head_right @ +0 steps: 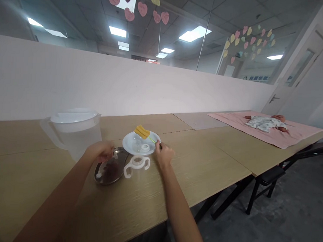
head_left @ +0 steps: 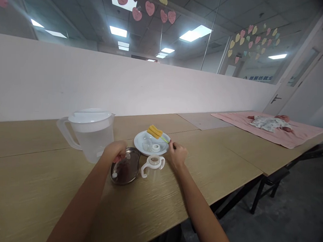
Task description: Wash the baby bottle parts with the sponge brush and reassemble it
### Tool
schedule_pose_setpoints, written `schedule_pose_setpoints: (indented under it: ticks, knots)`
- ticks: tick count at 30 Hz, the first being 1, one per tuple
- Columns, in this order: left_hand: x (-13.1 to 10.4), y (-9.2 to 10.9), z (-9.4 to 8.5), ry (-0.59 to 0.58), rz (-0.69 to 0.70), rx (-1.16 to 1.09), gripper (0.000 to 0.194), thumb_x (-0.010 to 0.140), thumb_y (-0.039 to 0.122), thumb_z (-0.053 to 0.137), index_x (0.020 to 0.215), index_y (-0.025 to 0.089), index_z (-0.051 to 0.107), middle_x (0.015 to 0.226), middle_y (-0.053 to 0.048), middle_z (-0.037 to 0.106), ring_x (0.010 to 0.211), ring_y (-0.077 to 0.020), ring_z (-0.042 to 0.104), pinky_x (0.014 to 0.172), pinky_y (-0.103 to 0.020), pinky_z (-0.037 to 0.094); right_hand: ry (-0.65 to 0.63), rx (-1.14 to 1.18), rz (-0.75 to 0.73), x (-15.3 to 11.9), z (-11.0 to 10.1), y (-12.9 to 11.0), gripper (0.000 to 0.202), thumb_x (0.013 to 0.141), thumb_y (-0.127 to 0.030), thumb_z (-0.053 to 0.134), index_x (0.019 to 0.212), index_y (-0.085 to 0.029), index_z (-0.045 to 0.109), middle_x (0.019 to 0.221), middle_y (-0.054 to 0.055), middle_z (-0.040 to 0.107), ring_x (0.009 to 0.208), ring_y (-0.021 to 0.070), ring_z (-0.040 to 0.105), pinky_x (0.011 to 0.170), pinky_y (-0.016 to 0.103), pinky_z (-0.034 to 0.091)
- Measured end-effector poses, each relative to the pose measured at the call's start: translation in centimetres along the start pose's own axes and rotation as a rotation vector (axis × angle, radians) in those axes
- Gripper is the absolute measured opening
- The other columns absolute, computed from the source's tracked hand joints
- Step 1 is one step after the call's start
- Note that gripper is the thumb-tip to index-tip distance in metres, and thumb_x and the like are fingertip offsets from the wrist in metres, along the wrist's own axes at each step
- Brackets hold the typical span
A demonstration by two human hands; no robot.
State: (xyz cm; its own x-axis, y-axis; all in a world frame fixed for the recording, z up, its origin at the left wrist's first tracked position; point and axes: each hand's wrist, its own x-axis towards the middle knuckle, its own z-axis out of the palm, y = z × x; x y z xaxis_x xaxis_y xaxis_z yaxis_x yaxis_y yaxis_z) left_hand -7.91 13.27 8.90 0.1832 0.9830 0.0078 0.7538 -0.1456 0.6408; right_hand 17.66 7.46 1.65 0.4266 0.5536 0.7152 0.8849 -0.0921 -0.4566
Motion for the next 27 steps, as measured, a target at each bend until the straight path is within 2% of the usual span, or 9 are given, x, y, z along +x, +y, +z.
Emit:
schedule_pose_setpoints:
  ticks: [4, 8, 10, 12, 15, 19, 23, 27]
  knots:
    - [0.1, 0.1, 0.3, -0.046, -0.076, 0.069, 0.022, 0.040, 0.037, 0.075, 0.045, 0.021, 0.061, 0.032, -0.005, 0.048, 0.046, -0.0254, 0.056, 0.058, -0.039, 0.044, 0.005, -0.007, 0.002, 0.0, 0.1, 0.0, 0.062, 0.091, -0.048, 0.024, 0.058, -0.015, 0.065, 0.055, 0.008, 0.062, 0.046, 0.0096, 0.041, 0.049, 0.025, 0.017]
    - [-0.1, 0.7, 0.1, -0.110, -0.162, 0.176, 0.023, 0.033, 0.020, 0.075, 0.034, 0.018, 0.053, 0.028, -0.006, 0.044, 0.045, -0.0290, 0.056, 0.055, -0.042, 0.042, -0.013, -0.006, 0.010, 0.0, 0.0, -0.1, 0.061, 0.090, -0.047, 0.026, 0.058, -0.015, 0.066, 0.056, 0.008, 0.062, 0.046, 0.0097, 0.041, 0.049, 0.024, 0.016]
    - [-0.4, 1.3, -0.3, -0.122, -0.160, 0.227, 0.025, 0.034, 0.015, 0.073, 0.030, 0.017, 0.048, 0.028, -0.006, 0.045, 0.046, -0.0303, 0.056, 0.055, -0.043, 0.041, -0.026, -0.013, 0.026, 0.0, -0.1, -0.1, 0.059, 0.090, -0.046, 0.028, 0.059, -0.015, 0.066, 0.056, 0.008, 0.062, 0.046, 0.0099, 0.041, 0.049, 0.025, 0.016]
    - [-0.8, 2.2, -0.7, -0.100, -0.103, 0.267, 0.027, 0.037, 0.014, 0.072, 0.030, 0.017, 0.047, 0.031, -0.007, 0.047, 0.050, -0.0307, 0.058, 0.058, -0.041, 0.042, -0.037, -0.022, 0.046, 0.0, -0.2, -0.2, 0.057, 0.090, -0.047, 0.029, 0.060, -0.015, 0.067, 0.057, 0.008, 0.062, 0.046, 0.0100, 0.041, 0.049, 0.025, 0.016]
    - [-1.3, 3.8, -0.9, -0.006, 0.055, 0.305, 0.023, 0.047, 0.019, 0.071, 0.037, 0.018, 0.050, 0.041, -0.007, 0.053, 0.068, -0.0309, 0.061, 0.068, -0.037, 0.042, -0.037, -0.037, 0.071, 0.1, -0.2, -0.3, 0.058, 0.090, -0.048, 0.029, 0.062, -0.015, 0.068, 0.058, 0.008, 0.063, 0.046, 0.0103, 0.041, 0.049, 0.025, 0.015]
    - [-1.2, 5.5, 0.7, 0.087, 0.267, 0.313, 0.022, 0.071, 0.031, 0.057, 0.054, 0.018, 0.060, 0.067, -0.012, 0.065, 0.086, -0.0301, 0.060, 0.078, -0.035, 0.039, -0.022, -0.047, 0.072, 0.1, -0.1, -0.2, 0.059, 0.090, -0.048, 0.028, 0.061, -0.015, 0.067, 0.057, 0.009, 0.063, 0.046, 0.0104, 0.041, 0.049, 0.026, 0.015]
    - [-0.7, 5.4, 3.7, 0.018, 0.461, 0.286, 0.025, 0.082, 0.031, 0.046, 0.086, 0.019, 0.068, 0.101, -0.012, 0.067, 0.099, -0.0257, 0.058, 0.087, -0.031, 0.038, -0.010, -0.047, 0.063, 0.1, 0.0, -0.1, 0.056, 0.090, -0.047, 0.030, 0.063, -0.016, 0.069, 0.058, 0.009, 0.064, 0.045, 0.0105, 0.041, 0.049, 0.026, 0.015]
    - [-0.3, 4.5, 5.6, -0.060, 0.580, 0.277, 0.034, 0.084, 0.030, 0.044, 0.114, 0.020, 0.059, 0.125, -0.009, 0.056, 0.116, -0.0221, 0.049, 0.096, -0.027, 0.032, -0.022, -0.049, 0.069, 0.1, -0.1, -0.2, 0.050, 0.089, -0.043, 0.035, 0.066, -0.017, 0.070, 0.060, 0.009, 0.065, 0.046, 0.0107, 0.041, 0.050, 0.026, 0.014]
